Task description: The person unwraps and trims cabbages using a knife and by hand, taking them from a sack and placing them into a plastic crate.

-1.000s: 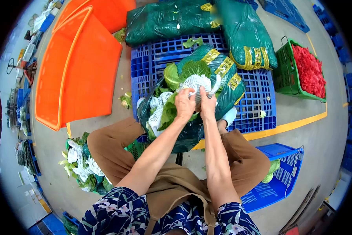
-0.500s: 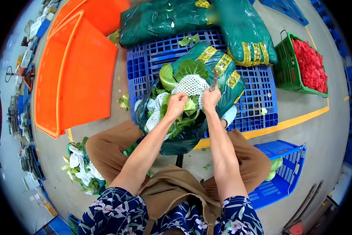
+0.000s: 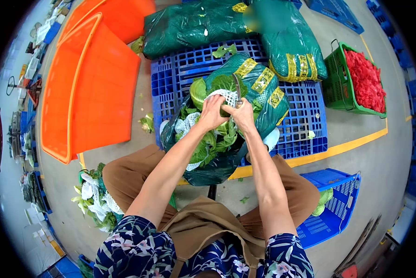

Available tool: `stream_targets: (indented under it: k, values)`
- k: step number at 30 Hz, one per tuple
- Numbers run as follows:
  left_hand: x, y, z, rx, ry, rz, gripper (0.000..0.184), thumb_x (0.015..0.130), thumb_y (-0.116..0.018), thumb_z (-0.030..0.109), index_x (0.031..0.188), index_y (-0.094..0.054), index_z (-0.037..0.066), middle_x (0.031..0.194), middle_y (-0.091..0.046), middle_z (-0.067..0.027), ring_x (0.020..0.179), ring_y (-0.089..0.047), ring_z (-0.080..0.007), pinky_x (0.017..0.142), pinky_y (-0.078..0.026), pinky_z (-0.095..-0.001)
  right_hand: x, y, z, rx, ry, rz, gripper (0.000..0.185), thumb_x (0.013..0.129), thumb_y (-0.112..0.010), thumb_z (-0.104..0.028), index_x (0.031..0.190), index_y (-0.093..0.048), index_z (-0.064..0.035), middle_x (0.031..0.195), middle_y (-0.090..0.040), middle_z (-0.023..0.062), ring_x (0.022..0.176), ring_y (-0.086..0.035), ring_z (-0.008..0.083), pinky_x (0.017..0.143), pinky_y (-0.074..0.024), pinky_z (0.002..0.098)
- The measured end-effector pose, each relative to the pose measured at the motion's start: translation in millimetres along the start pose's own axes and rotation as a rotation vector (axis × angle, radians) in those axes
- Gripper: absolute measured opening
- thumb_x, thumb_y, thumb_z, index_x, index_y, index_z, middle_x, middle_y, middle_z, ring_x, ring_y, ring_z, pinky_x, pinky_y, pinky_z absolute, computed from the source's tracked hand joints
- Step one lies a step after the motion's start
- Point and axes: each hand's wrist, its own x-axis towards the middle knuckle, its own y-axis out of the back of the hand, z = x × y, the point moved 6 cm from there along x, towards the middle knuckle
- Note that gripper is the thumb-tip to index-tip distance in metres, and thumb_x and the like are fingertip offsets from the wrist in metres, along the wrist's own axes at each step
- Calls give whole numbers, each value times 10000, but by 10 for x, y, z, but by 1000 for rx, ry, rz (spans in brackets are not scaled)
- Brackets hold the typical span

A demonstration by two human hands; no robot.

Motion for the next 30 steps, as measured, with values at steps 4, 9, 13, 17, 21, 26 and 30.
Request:
stream_targets:
  k: [4,9,13,17,21,26,30]
  values:
    - [58,-256,-323,-77,103,-61,765,614,-781,184,1294,-447,80,1338,-430,-148,1253,-372,-348,1032,-316,-500,90,176,5,-405,43,153,254,659,-654,-137,826,-591,43,685,-621,174,649,-613,306,643,-485,394]
    - [-8,-137,-40,-86,128,30,643,684,-719,64,1279,-475,77,1353,-424,-134,1250,-386,-333,1020,-368,-395,368,403,377,-568,33,290,195,696,-627,-113,840,-601,15,766,-641,230,769,-620,413,729,-480,468]
    - [-131,-101,-88,-181,73,100,713,596,-791,288,1236,-535,110,1384,-405,-127,1262,-394,-319,1028,-368,-406,453,496,709,-688,-38,233,205,710,-627,-99,891,-615,-4,842,-646,232,832,-614,417,762,-467,484]
    - [-323,-85,-326,-338,186,105,760,564,-833,341,1215,-551,69,1454,-320,-156,1330,-345,-320,1070,-327,-402,282,355,997,-730,98,190,184,719,-639,-82,866,-553,-13,858,-610,223,823,-589,431,724,-468,494]
    - [-452,-18,-614,-427,192,138,760,571,-837,321,1228,-550,66,1445,-328,-159,1321,-360,-308,1066,-327,-385,66,95,1140,-635,47,276,235,709,-678,-102,879,-549,-5,862,-614,234,820,-589,441,728,-464,501]
    - [-529,115,-700,-504,289,96,757,616,-790,331,1256,-504,44,1451,-305,-157,1328,-341,-310,1061,-322,-374,-53,37,1281,-293,-150,312,273,714,-708,-158,871,-585,28,793,-639,222,767,-627,399,689,-480,445]
    - [-546,-5,-560,-389,252,58,796,612,-776,311,1285,-447,42,1419,-285,-201,1307,-335,-356,1024,-368,-434,-240,263,614,-2,-281,266,355,723,-753,-257,843,-544,3,719,-594,77,603,-553,185,577,-464,347]
